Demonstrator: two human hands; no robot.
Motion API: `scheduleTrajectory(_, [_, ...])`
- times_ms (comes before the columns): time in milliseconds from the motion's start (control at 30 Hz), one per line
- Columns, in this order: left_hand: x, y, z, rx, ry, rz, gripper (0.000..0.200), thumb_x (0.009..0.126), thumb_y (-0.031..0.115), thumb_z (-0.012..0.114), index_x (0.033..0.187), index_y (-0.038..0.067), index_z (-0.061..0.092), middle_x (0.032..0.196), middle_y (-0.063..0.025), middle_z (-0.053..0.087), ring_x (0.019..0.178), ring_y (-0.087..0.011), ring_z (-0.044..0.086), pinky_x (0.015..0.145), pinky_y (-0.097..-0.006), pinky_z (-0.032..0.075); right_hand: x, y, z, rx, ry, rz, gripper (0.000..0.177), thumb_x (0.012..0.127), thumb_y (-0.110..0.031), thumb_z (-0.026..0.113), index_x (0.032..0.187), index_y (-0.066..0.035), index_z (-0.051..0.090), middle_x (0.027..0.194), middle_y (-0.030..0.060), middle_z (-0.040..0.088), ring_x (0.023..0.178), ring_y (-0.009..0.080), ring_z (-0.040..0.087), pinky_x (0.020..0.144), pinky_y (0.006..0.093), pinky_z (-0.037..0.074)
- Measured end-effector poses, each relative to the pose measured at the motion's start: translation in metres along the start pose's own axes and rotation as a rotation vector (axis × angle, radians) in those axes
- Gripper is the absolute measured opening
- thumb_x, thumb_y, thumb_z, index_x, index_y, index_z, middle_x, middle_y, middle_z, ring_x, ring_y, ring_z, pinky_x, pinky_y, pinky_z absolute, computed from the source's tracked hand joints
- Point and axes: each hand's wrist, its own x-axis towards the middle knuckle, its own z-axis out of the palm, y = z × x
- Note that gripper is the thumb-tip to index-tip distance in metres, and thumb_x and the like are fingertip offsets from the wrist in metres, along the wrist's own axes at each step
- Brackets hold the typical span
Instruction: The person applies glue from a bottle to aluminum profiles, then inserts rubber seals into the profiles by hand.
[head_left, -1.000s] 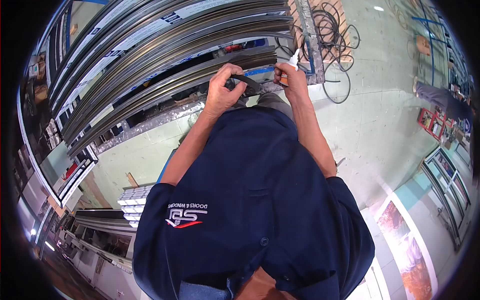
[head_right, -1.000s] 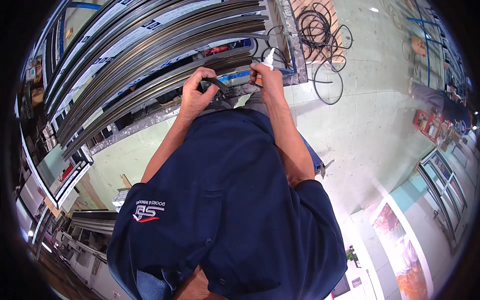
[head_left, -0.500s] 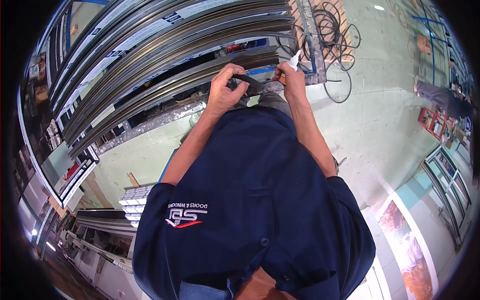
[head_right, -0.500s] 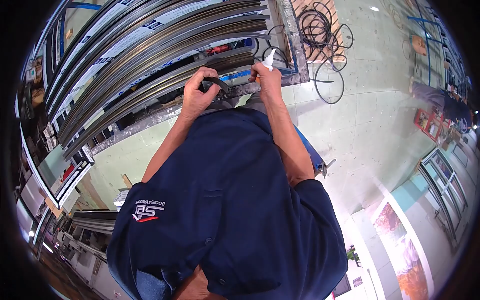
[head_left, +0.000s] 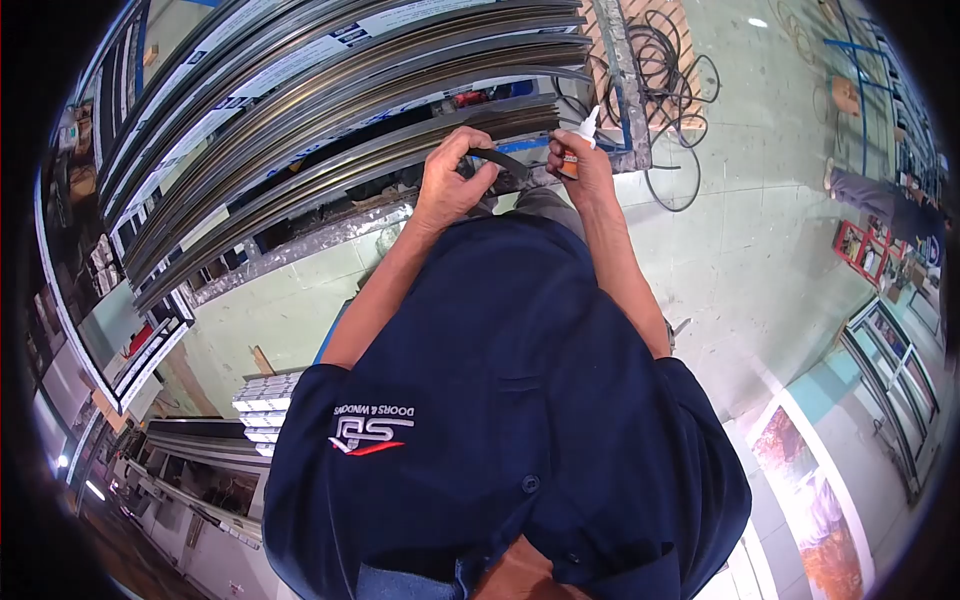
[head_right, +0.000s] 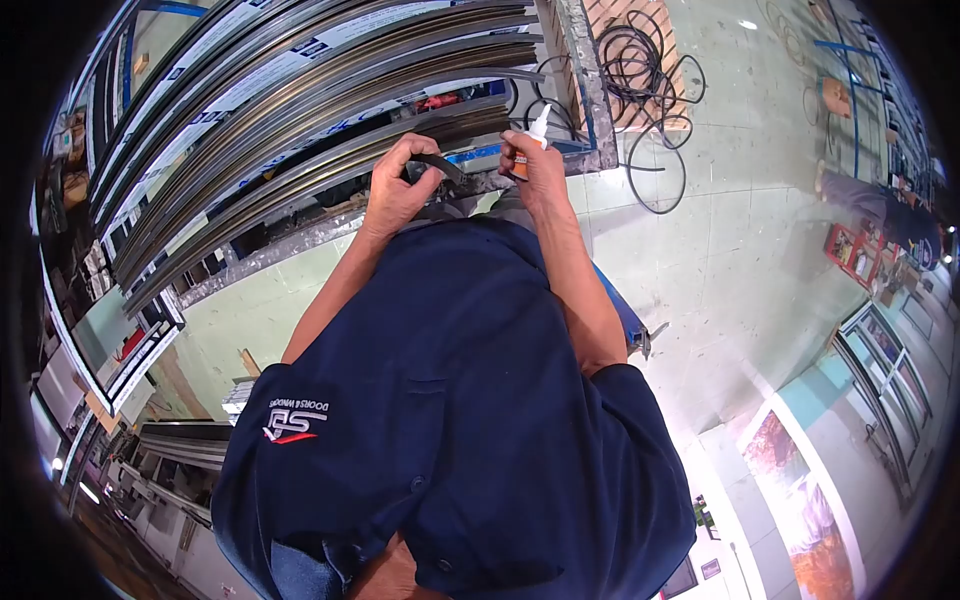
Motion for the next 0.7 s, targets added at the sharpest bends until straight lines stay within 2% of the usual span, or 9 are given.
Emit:
scheduleTrajectory(300, [0.001,-0.001,0.0,-0.011,-0.002,-0.001,0.026,0.075,-0.003,0.073,0.099,-0.002,0.063,0.099,-0.0117,0.067,0.092,-0.0252,0.067,0.085,-0.0337,0.053,0.005,0.007,0.009,0.061,0.094,0.009,0.013,0.085,-0.01,0.074,0.086,-0.001,0.065,0.076,0.0074,0.063,0.062,0.0172,0.059,0.06,0.0343,0.052])
scheduleTrajectory(400, [0.0,0.0,0.0,-0.011,0.001,-0.001,0.026,0.075,-0.004,0.072,0.099,-0.002,0.063,0.099,-0.0117,0.067,0.091,-0.025,0.067,0.085,-0.0333,0.053,0.008,0.012,0.011,0.002,0.113,-0.048,0.011,0.085,-0.012,0.071,0.082,-0.005,0.063,0.074,0.0058,0.061,0.065,0.0173,0.056,0.068,0.0348,0.049])
scheduleTrajectory(600, [0.001,0.001,0.001,-0.005,0.015,0.006,0.026,0.075,-0.004,0.072,0.099,-0.001,0.063,0.099,-0.0114,0.068,0.091,-0.0244,0.068,0.085,-0.0326,0.053,0.013,0.024,0.013,-0.138,0.196,-0.254,0.011,0.083,-0.009,0.069,0.078,-0.001,0.063,0.071,0.008,0.061,0.063,0.0196,0.058,0.061,0.0342,0.05])
scheduleTrajectory(700, [-0.001,0.002,-0.001,0.004,0.014,-0.011,0.026,0.076,-0.004,0.072,0.1,-0.002,0.063,0.1,-0.0115,0.068,0.091,-0.0243,0.068,0.085,-0.0325,0.053,0.019,0.032,-0.007,-0.104,0.271,-0.2,0.01,0.083,-0.008,0.068,0.081,-0.001,0.063,0.071,0.0078,0.061,0.062,0.0193,0.058,0.061,0.0343,0.05])
